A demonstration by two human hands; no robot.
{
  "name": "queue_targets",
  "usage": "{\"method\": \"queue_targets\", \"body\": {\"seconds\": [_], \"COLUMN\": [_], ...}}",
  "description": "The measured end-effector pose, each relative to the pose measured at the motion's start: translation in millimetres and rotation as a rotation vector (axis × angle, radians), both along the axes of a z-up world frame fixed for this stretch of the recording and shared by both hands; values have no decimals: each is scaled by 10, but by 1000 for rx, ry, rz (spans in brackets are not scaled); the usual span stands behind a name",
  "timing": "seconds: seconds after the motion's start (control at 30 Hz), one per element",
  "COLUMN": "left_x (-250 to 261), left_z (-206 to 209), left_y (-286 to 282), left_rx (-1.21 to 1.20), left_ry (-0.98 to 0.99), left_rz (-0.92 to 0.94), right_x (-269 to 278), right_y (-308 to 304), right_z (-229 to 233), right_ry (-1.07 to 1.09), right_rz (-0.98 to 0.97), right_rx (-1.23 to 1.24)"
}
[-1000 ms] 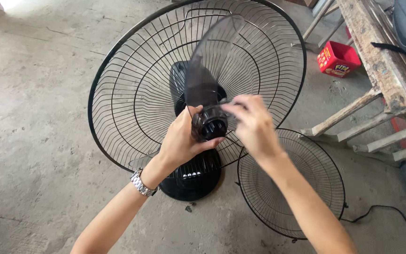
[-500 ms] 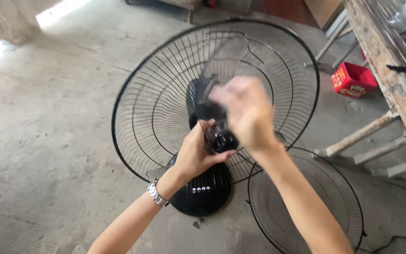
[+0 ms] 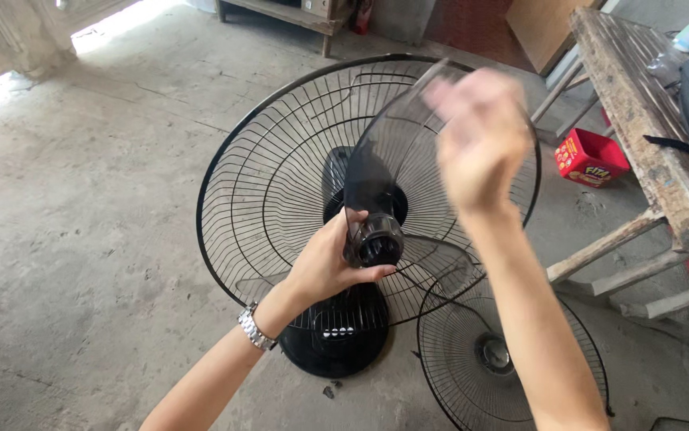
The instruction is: The person wipes a fan blade with a cloth, then attaches it to the fan motor. They secure the blade with a nut and reattach the front wire cage to complete the assembly.
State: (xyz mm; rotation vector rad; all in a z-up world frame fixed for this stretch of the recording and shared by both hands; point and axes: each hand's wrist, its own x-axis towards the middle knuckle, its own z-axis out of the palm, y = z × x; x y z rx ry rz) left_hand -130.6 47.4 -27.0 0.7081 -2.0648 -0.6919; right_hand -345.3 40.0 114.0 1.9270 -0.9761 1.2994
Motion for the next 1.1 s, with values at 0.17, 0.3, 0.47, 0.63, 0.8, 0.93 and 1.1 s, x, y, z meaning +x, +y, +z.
{"method": "queue_targets", "body": {"seconds": [0.17, 0.3, 0.47, 0.63, 0.8, 0.93, 1.1], "left_x": [3, -5, -9, -11, -12, -32, -11], "left_z": [29, 25, 58, 23, 28, 54, 73], "left_y": [2, 15, 40, -8, 18, 51, 59], "left_rx": [-39, -13, 48, -18, 38, 23, 10], "left_ry": [-34, -17, 6, -27, -46, -50, -24], "left_rz": [3, 10, -14, -11, 6, 41, 8], "right_x": [15, 328, 411, 99, 46, 258, 384], "right_y": [118, 67, 375, 348, 156, -55, -71], "right_z": [91, -259, -682, -612, -368, -301, -496], "right_ry": [-174, -206, -66, -486, -1166, -1215, -1061], "right_rz": [-114, 53, 139, 202, 864, 1004, 941], "right_rx": [-194, 83, 239, 326, 722, 817, 985]}}
